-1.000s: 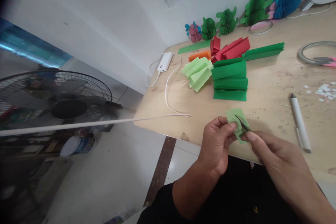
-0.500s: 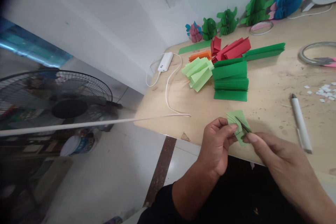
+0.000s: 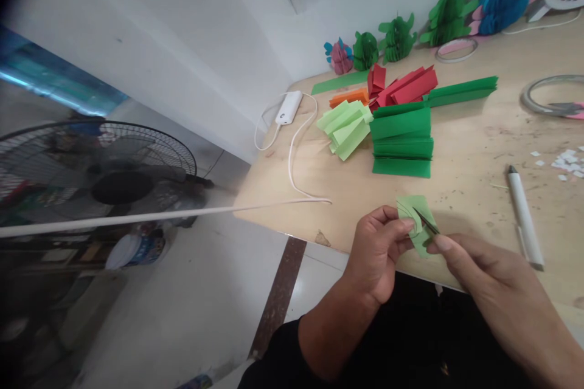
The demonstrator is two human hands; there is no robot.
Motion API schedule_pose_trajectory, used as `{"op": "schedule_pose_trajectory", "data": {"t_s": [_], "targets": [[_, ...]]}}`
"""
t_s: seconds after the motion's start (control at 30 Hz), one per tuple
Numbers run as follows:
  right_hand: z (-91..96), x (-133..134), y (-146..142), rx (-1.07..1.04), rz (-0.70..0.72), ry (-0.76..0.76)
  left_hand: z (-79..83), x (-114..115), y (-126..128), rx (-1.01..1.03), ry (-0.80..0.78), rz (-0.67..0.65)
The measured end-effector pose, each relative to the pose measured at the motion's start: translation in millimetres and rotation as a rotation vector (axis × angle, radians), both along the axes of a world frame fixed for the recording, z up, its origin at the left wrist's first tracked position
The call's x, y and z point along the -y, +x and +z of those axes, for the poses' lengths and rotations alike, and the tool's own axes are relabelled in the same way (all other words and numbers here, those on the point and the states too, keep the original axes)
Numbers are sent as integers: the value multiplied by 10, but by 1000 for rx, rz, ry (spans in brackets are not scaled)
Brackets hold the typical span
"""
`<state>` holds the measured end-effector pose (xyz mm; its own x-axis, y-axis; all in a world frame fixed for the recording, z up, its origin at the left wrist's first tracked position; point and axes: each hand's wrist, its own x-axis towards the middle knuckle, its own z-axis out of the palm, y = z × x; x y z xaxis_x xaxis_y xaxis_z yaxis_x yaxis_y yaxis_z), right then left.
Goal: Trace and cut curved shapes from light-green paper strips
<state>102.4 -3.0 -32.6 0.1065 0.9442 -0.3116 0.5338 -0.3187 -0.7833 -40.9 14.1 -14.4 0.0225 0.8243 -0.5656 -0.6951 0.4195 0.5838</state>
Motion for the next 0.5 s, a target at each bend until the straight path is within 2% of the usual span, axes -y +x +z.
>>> {"op": "schedule_pose_trajectory", "data": {"t_s": [0.13,0.5], "targets": [[-47,32,38,5,6,-36,-39,-14,0,-10,-2,17],[28,16,2,28,-44,-56,-42,-48,16,-9,-8,46]]}}
